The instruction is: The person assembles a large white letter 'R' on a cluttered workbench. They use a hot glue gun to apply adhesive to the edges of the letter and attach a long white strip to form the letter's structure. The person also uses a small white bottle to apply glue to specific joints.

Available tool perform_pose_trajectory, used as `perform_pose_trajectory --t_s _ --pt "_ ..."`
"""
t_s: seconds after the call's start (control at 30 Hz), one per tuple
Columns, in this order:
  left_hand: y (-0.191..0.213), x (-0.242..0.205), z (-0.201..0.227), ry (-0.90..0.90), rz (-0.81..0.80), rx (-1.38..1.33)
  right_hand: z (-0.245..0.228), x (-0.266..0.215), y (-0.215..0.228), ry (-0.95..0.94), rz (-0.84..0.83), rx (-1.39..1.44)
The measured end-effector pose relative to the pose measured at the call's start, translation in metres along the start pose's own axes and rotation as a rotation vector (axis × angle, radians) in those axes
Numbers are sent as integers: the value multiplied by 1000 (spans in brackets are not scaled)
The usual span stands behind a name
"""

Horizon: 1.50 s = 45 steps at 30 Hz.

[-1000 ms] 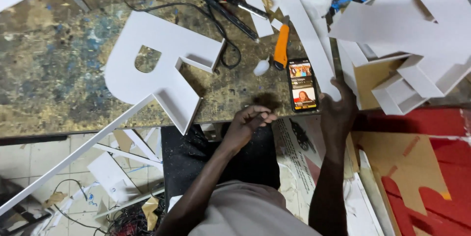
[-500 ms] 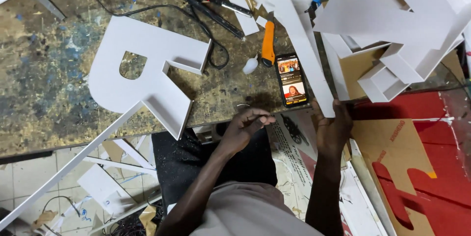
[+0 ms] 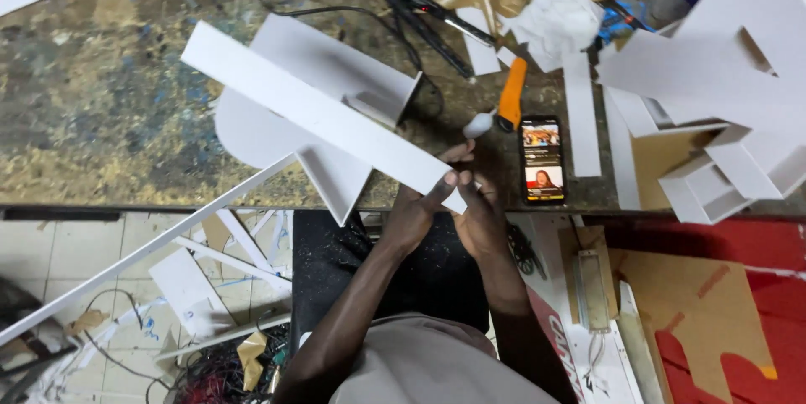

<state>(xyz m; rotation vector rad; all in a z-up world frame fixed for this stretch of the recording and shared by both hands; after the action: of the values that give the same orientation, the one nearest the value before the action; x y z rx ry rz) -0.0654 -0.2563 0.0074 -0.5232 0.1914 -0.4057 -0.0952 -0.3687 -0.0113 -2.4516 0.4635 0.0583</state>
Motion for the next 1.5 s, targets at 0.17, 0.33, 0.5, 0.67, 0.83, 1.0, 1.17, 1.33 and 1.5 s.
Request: perform_pose_trajectory --t_s 0.17,0.33,0.5,0.67,0.83,1.0,1.17,1.33,1.5 --pt "16 -13 3 58 78 141 75 19 78 -120 -129 15" --pt "-15 -14 10 49 7 81 14 -1 49 -72 -249 -167" --pt "-30 -21 0 101 -39 -226 10 -19 96 -45 -139 -304" --pt "2 -5 2 -15 135 -425 -18 -37 93 -46 -161 -405" --pt "-1 -17 15 -67 34 -415 -57 -73 96 -119 -195 -666" --pt "-22 -8 -35 -39 90 -281 -86 -72 97 54 -228 -1202" --pt "-31 -7 -67 63 319 -166 -79 -71 -5 108 -289 -1526" --pt "-40 -19 -61 -14 248 -60 -66 -70 7 -49 -152 -1496" --pt "-47 -27 -100 -22 242 141 -65 -86 48 -116 -96 -1500"
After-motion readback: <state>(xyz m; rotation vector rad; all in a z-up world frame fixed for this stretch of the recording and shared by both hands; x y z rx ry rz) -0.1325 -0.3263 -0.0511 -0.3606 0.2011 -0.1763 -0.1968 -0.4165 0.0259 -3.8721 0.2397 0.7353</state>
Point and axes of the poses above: each hand's wrist, its own x-axis towards the middle knuckle, its own y-axis out of the back of the hand, z = x × y, the point moved 3 cm from there along x, towards the middle knuckle
